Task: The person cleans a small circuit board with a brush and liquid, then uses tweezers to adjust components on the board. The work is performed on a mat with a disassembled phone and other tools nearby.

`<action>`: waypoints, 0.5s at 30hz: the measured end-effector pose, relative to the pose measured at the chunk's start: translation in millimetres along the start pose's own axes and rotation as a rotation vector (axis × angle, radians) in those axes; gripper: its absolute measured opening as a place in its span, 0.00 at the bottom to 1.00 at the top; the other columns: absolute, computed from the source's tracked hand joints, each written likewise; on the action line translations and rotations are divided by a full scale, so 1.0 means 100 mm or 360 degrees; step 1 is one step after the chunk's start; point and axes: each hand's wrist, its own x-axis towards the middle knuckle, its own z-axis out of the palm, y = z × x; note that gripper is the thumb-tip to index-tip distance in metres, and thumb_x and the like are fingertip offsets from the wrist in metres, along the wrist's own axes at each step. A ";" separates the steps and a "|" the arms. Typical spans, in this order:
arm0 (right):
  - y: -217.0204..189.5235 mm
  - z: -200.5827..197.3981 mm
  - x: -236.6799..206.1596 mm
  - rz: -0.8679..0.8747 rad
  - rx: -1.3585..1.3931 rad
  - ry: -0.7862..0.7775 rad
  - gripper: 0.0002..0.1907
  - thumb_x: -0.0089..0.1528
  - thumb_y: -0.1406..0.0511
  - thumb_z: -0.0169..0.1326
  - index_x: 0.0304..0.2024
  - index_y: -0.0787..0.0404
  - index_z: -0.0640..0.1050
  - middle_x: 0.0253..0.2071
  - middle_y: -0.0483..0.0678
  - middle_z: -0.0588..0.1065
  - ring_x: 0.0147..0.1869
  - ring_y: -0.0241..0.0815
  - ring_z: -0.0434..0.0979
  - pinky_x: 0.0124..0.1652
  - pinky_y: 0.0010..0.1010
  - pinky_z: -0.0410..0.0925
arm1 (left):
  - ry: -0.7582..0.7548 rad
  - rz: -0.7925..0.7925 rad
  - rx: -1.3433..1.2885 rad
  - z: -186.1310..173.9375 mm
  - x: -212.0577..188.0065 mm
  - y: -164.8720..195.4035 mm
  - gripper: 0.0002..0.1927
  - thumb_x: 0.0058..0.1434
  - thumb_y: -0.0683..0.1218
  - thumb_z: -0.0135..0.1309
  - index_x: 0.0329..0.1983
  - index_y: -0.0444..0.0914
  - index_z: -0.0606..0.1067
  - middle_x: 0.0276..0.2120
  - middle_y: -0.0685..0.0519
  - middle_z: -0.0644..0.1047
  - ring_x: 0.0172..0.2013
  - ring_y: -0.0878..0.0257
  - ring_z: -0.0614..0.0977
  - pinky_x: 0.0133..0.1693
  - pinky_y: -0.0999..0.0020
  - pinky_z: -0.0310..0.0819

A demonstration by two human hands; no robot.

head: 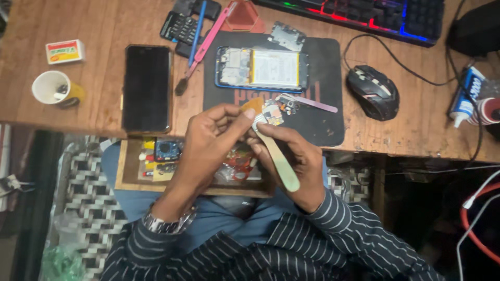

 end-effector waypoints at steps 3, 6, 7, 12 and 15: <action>0.02 0.35 -0.04 0.0062 -0.0011 -0.0092 0.21 0.65 0.75 0.59 0.61 0.68 0.74 0.53 0.54 0.81 0.57 0.40 0.83 0.57 0.29 0.76 | 0.0006 -0.0063 -0.0109 -0.38 -0.11 -0.06 0.11 0.69 0.45 0.57 0.43 0.30 0.77 0.29 0.55 0.79 0.29 0.73 0.78 0.32 0.78 0.72; 0.08 0.57 -0.12 0.0130 0.0163 -0.0165 0.25 0.64 0.77 0.56 0.64 0.69 0.71 0.57 0.55 0.78 0.61 0.40 0.79 0.60 0.31 0.72 | -0.0030 -0.0108 -0.0200 -0.59 -0.11 -0.07 0.09 0.69 0.44 0.57 0.43 0.31 0.76 0.29 0.55 0.78 0.26 0.73 0.76 0.28 0.78 0.70; 0.12 0.61 -0.14 0.0135 0.0156 -0.0168 0.25 0.64 0.78 0.56 0.65 0.69 0.71 0.57 0.55 0.77 0.61 0.40 0.79 0.61 0.31 0.72 | -0.0043 -0.0120 -0.0227 -0.62 -0.09 -0.09 0.09 0.69 0.44 0.57 0.43 0.32 0.76 0.29 0.55 0.78 0.25 0.73 0.76 0.27 0.78 0.69; 0.36 0.58 -0.20 0.0148 0.0279 -0.0054 0.27 0.66 0.78 0.55 0.68 0.69 0.66 0.56 0.54 0.78 0.59 0.38 0.79 0.60 0.30 0.71 | 0.0016 -0.0065 -0.0141 -0.63 0.07 -0.20 0.06 0.68 0.41 0.55 0.43 0.33 0.75 0.32 0.54 0.79 0.30 0.73 0.79 0.28 0.77 0.72; 0.38 0.45 -0.35 0.0089 0.0157 0.0010 0.26 0.66 0.78 0.56 0.66 0.68 0.66 0.56 0.54 0.78 0.58 0.38 0.80 0.61 0.30 0.72 | 0.0033 0.0069 -0.0059 -0.65 0.07 -0.28 0.05 0.68 0.40 0.54 0.42 0.32 0.74 0.35 0.52 0.80 0.33 0.72 0.80 0.35 0.74 0.79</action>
